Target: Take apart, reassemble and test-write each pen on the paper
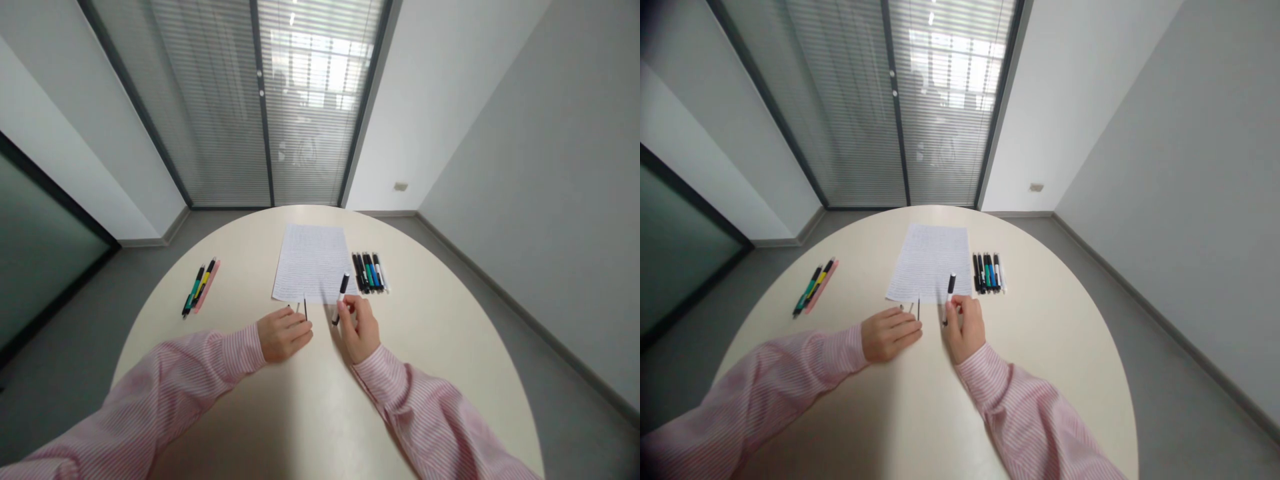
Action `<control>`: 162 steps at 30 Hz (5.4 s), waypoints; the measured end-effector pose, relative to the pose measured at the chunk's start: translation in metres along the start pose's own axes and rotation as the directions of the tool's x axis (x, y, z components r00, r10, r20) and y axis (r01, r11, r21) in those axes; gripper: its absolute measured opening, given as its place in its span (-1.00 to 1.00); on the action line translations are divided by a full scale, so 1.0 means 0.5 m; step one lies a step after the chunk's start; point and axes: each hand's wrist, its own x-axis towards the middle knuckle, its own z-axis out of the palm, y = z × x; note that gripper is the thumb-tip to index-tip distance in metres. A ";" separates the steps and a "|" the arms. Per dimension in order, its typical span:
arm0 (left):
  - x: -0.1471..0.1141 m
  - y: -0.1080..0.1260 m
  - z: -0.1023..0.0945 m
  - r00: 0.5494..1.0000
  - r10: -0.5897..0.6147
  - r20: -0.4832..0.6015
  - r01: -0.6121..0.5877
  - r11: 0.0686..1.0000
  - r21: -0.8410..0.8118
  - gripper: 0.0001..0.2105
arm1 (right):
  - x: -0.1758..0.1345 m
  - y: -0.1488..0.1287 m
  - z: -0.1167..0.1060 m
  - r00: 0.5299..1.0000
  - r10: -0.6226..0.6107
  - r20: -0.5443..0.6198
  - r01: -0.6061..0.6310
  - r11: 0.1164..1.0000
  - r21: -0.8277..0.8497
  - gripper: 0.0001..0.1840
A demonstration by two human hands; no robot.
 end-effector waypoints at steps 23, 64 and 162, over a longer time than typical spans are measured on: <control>0.006 -0.050 -0.027 0.307 -0.921 -0.239 0.130 0.289 -0.948 -0.84 | -0.011 0.025 0.002 0.967 -0.145 0.210 0.139 0.989 0.045 -0.81; 0.017 -0.016 -0.039 0.634 -0.773 -0.027 0.472 0.414 -0.778 -0.91 | -0.006 0.005 -0.007 0.935 -0.257 0.244 0.268 0.963 -0.012 -0.80; -0.027 -0.065 -0.008 0.762 -0.629 0.153 0.636 0.685 -0.354 -0.90 | -0.011 0.005 -0.006 0.978 -0.114 0.175 0.111 0.993 0.027 -0.83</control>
